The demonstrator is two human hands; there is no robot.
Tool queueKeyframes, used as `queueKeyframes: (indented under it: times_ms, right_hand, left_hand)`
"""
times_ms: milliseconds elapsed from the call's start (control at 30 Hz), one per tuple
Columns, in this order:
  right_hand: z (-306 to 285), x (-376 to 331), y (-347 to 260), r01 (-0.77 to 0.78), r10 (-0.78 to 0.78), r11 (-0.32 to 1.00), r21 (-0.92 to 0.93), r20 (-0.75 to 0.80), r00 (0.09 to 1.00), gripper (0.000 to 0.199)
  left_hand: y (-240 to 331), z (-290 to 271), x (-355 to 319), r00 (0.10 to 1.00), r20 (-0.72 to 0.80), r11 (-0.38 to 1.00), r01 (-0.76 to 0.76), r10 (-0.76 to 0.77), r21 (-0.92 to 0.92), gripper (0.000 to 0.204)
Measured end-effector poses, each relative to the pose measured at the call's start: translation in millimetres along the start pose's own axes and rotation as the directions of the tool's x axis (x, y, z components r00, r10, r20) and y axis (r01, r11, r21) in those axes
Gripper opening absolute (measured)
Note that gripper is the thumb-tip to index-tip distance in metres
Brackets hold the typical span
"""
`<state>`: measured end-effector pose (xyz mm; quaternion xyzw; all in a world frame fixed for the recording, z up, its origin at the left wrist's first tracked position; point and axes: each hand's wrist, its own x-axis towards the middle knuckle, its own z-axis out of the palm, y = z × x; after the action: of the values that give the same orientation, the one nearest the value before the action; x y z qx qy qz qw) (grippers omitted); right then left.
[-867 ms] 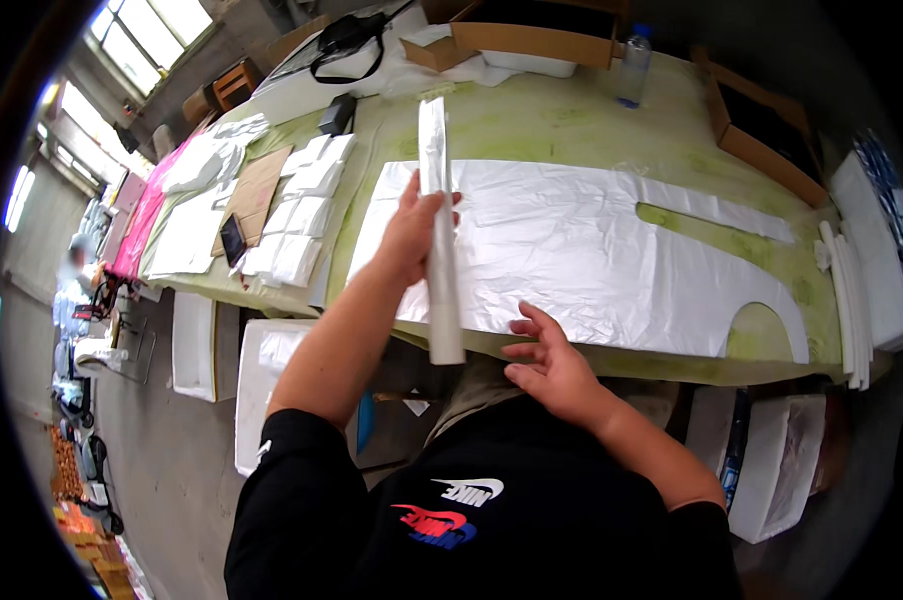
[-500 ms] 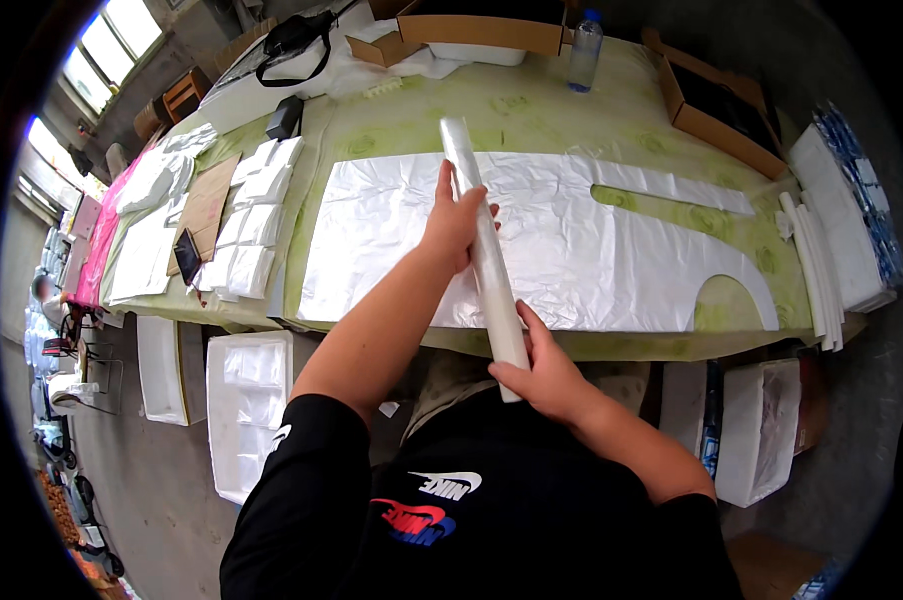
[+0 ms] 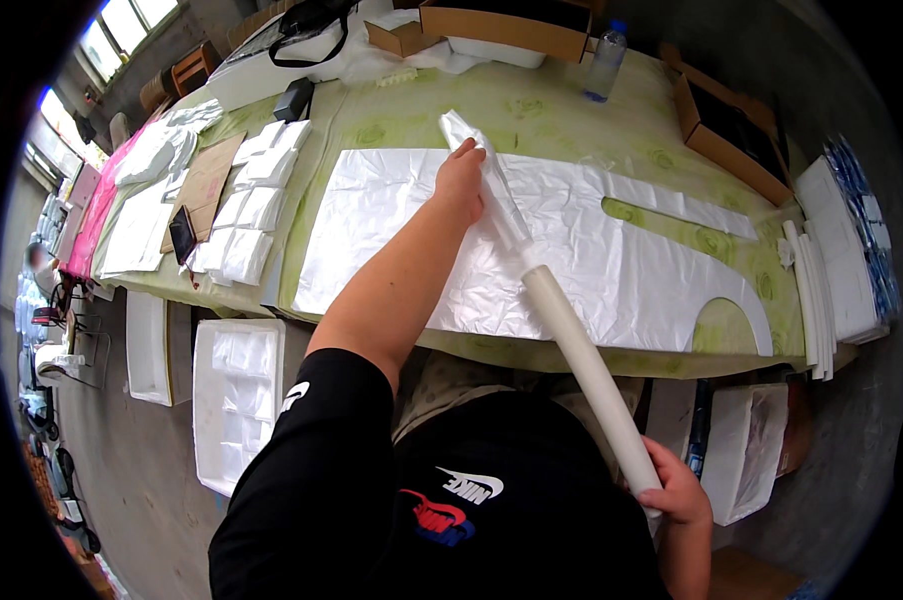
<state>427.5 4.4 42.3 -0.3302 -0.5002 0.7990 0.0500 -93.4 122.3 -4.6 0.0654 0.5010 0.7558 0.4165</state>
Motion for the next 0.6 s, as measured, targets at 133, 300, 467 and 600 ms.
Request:
queueKeyframes:
  times_ms: [133,300,467,600]
  right_hand:
    - [4.1,-16.0,1.3,0.101,-0.082,0.989,0.110,-0.166,0.983,0.097]
    - [8.6,44.5,-23.4,0.269,-0.370,0.895,-0.356,-0.253,0.894,0.084]
    - [16.4,115.0,-69.9,0.198,-0.505,0.516,-0.833,-0.109,0.856,0.075]
    - [7.9,155.4,-91.7,0.093,-0.521,0.234,-0.968,-0.044,0.852,0.071]
  left_hand:
    - [-21.4,-20.3,-20.3,0.969,0.246,0.755,-0.135,-0.036,0.642,0.052]
    - [-19.8,-37.3,-123.5,0.703,0.628,-0.287,-0.559,0.334,0.778,0.049]
    - [-12.0,-54.0,-156.4,0.740,0.671,-0.323,-0.647,-0.048,0.691,0.063]
    - [-30.1,-68.9,-178.8,0.690,0.718,-0.429,-0.676,-0.086,0.599,0.088]
